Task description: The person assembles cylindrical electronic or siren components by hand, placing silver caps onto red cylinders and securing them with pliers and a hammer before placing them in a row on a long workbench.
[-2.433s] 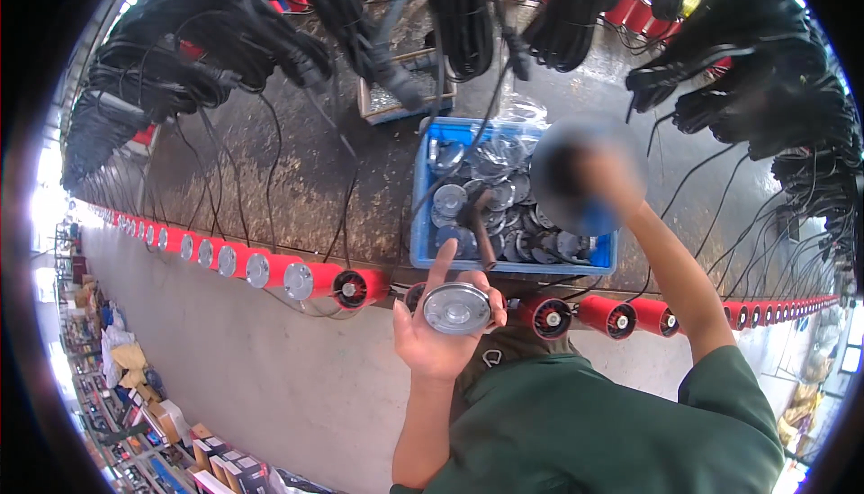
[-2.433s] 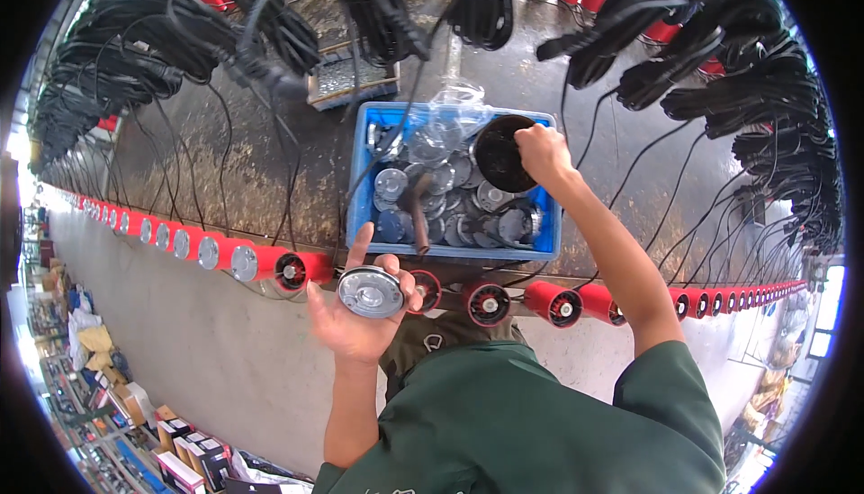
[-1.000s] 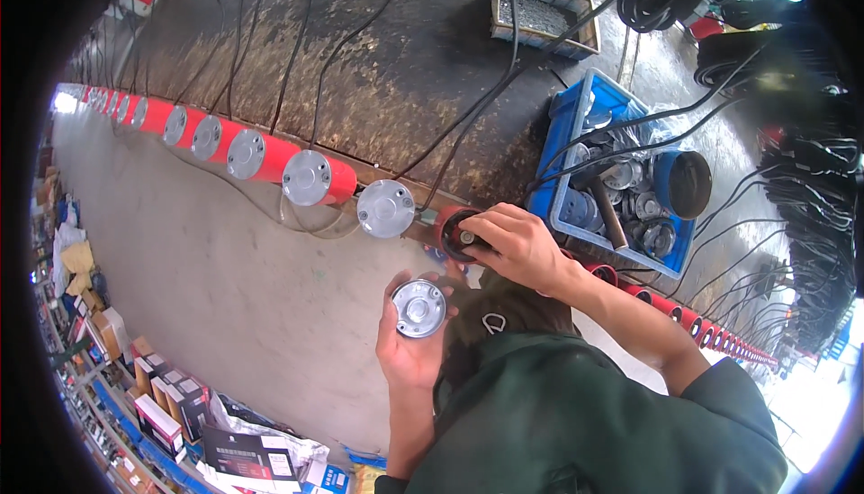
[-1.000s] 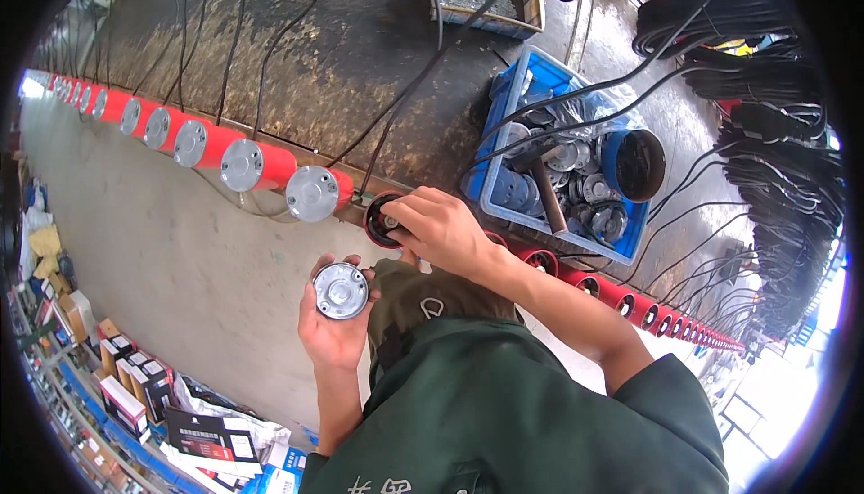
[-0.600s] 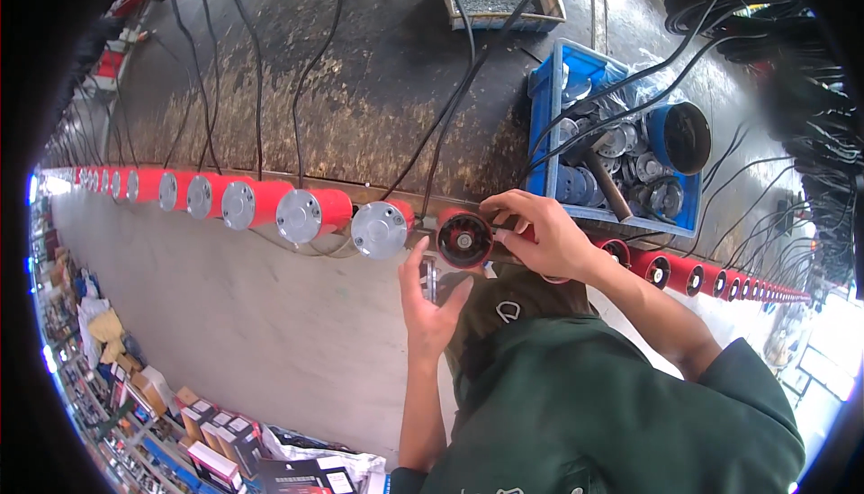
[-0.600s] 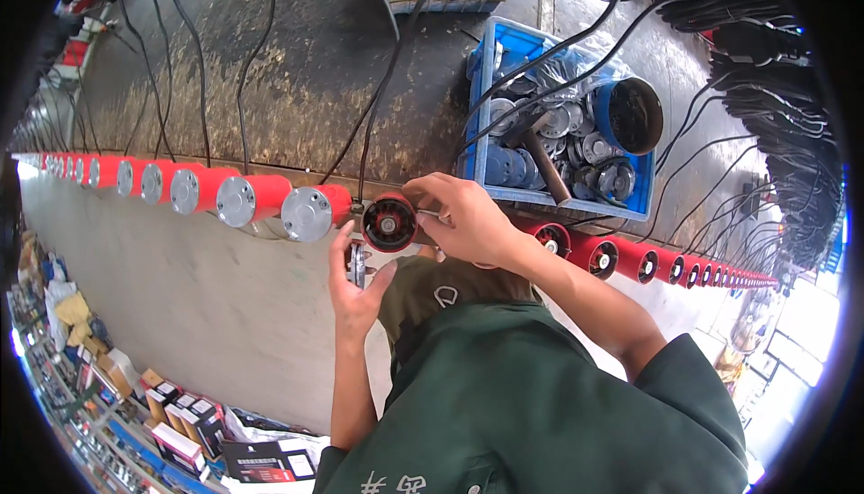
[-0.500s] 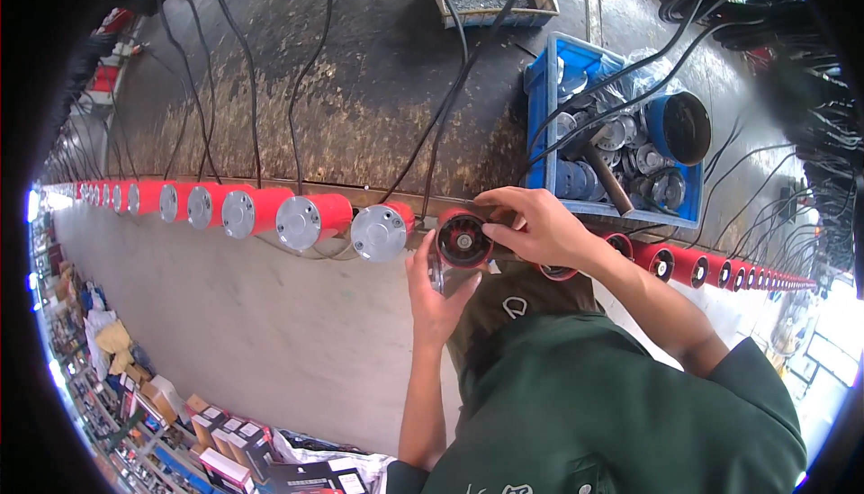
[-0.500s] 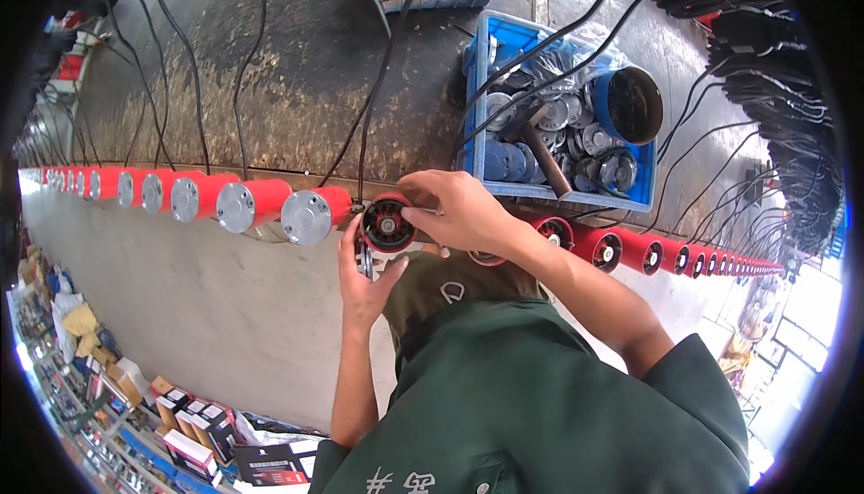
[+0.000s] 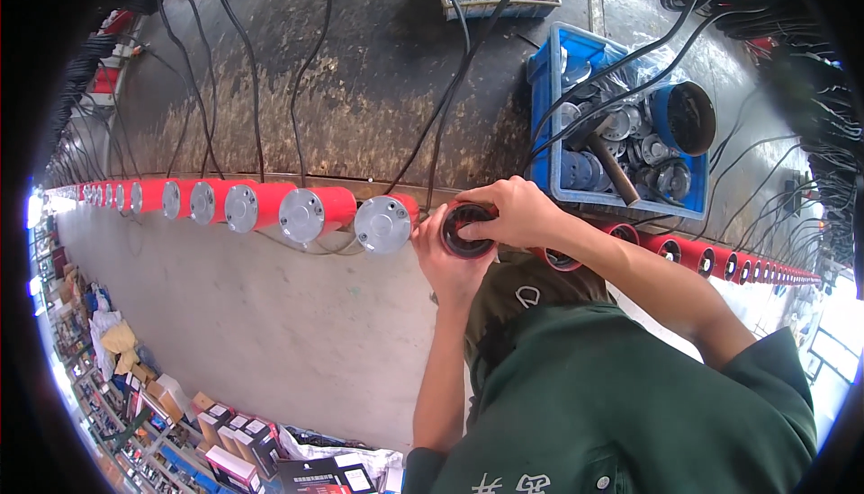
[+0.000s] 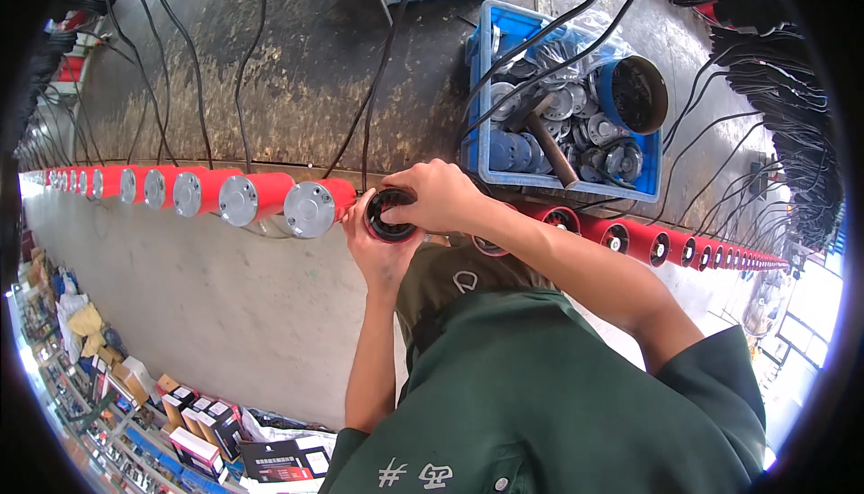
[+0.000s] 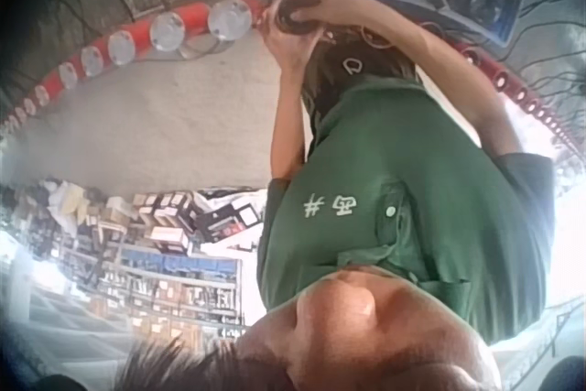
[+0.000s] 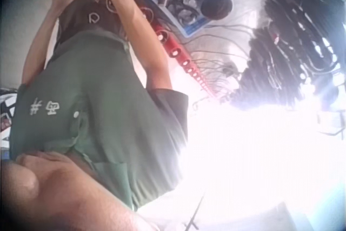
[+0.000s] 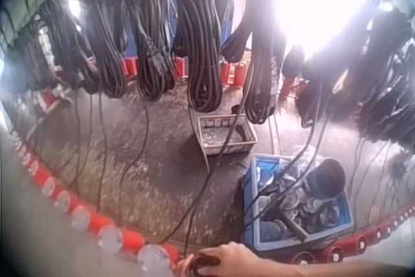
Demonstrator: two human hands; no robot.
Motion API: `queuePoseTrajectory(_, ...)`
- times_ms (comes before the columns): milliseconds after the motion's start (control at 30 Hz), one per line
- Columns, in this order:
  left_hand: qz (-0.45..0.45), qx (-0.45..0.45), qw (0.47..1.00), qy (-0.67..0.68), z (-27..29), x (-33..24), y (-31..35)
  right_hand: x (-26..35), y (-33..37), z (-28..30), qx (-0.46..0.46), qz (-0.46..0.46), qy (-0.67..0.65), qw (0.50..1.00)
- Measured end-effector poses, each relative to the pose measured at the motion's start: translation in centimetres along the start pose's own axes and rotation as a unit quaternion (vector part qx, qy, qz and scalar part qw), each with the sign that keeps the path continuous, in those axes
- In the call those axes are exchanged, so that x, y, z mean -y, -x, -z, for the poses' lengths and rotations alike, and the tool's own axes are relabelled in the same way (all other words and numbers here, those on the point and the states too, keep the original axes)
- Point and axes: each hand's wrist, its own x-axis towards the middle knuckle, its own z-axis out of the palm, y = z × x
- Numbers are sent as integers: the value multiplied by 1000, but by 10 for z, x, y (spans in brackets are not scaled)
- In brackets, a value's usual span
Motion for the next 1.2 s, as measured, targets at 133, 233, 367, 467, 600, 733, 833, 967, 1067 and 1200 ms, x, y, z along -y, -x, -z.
queuePoseTrajectory(133, -4, -33, 999, -5, -8, -5, 4, -5, -1, -4, -12, 4, -1, 1000)
queuePoseTrajectory(233, 2, -52, 999, -17, -14, -8, 6, -5, -2, -2, -15, 7, 7, 1000)
queuePoseTrajectory(367, 30, -86, 994, -54, -23, -6, 18, -11, -5, -3, -4, 33, -15, 999)
queuePoseTrajectory(467, 31, -96, 993, -62, -26, -3, 18, -6, -2, -1, 17, 1, -7, 1000)
queuePoseTrajectory(600, 38, -87, 993, -67, -29, 2, 23, -2, 7, -7, -113, 60, 55, 990)
queuePoseTrajectory(733, 43, -50, 993, -101, -33, 24, 27, 6, 19, -6, -205, 176, 64, 961)
queuePoseTrajectory(833, 30, -37, 995, -87, -35, 33, 30, 7, 29, -1, -197, 211, 72, 955)
queuePoseTrajectory(967, 106, 5, 993, -58, -39, 42, 34, 3, 28, -7, -188, 265, 135, 936)
queuePoseTrajectory(1067, 119, 17, 991, -55, -39, 40, 33, 3, 26, -10, -188, 251, 143, 939)
queuePoseTrajectory(1200, 80, -2, 993, -81, -38, 38, 32, 2, 26, -11, -189, 242, 154, 939)
